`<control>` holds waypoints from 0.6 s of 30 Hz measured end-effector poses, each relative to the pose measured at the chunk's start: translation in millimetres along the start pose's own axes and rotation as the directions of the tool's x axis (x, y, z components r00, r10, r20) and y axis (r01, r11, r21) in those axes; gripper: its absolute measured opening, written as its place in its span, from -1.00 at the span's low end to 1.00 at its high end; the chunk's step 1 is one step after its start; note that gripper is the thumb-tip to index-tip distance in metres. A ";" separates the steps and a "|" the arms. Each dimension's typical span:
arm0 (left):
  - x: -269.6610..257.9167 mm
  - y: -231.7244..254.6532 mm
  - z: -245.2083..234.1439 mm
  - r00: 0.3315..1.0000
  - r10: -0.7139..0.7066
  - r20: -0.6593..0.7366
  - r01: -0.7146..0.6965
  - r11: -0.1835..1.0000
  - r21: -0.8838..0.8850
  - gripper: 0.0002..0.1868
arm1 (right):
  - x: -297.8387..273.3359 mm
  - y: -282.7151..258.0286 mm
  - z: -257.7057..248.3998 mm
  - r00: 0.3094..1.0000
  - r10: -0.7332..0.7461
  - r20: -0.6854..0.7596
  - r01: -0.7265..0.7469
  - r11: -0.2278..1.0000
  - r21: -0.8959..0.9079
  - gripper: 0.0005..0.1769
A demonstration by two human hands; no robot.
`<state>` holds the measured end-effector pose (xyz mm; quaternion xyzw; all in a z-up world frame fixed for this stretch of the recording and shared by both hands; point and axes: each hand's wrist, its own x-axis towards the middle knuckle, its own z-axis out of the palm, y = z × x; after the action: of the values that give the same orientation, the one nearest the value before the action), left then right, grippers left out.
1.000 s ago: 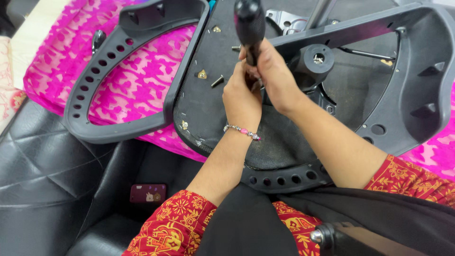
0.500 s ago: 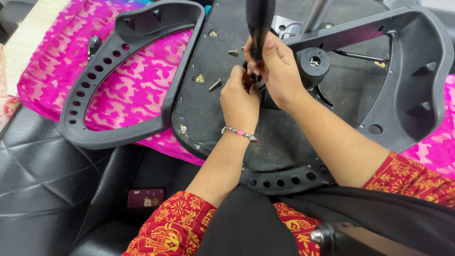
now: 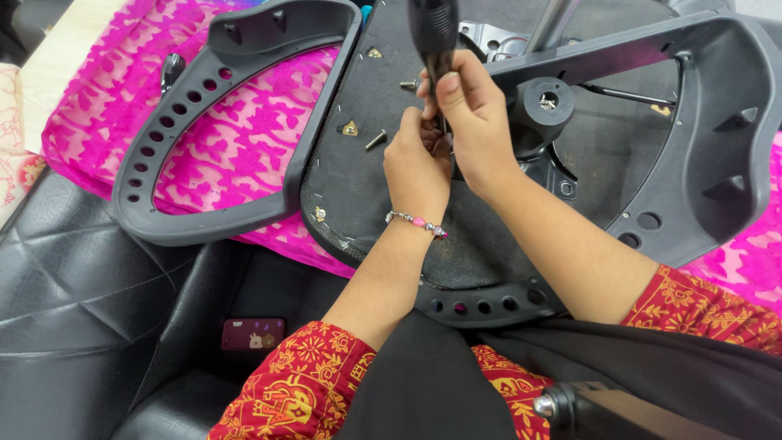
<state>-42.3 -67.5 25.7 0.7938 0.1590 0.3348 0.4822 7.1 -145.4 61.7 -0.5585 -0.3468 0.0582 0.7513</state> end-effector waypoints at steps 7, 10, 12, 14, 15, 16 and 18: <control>0.5 4.2 -1.0 1.000 -0.010 0.025 0.009 1.000 0.014 -0.82 | 4.2 4.2 -24.5 0.998 0.006 0.057 -0.009 0.999 0.045 -0.45; -0.1 6.9 -2.2 1.000 0.011 0.015 -0.011 0.999 0.033 -0.82 | -1.3 12.4 -22.4 0.994 -0.010 0.105 0.006 0.999 0.037 -0.46; -0.5 7.9 -3.7 0.999 0.035 0.004 -0.035 0.999 0.041 -0.81 | -2.3 15.2 -21.7 0.988 -0.066 0.139 0.075 0.995 -0.064 -0.49; -1.1 8.2 -4.1 0.998 0.066 -0.006 -0.065 0.997 0.049 -0.80 | 4.3 17.1 -21.6 0.991 -0.064 0.119 0.068 0.997 -0.027 -0.58; -0.4 7.9 -3.7 0.999 0.052 0.001 -0.051 0.997 0.060 -0.80 | 6.4 17.0 -21.7 0.992 -0.062 0.108 0.063 0.998 -0.010 -0.59; 0.4 7.5 -3.4 0.999 0.037 0.010 -0.037 0.997 0.072 -0.79 | 6.7 15.3 -22.7 0.993 -0.068 0.094 0.070 0.997 -0.017 -0.60; 1.4 6.9 -2.3 1.000 0.014 0.019 -0.015 0.998 0.063 -0.80 | 7.4 9.3 -26.0 0.995 -0.080 0.066 0.083 0.996 -0.032 -0.60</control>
<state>-43.3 -68.5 33.0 0.8129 0.1593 0.3259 0.4557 30.7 -159.2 53.4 -0.5547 -0.3942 0.0394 0.7317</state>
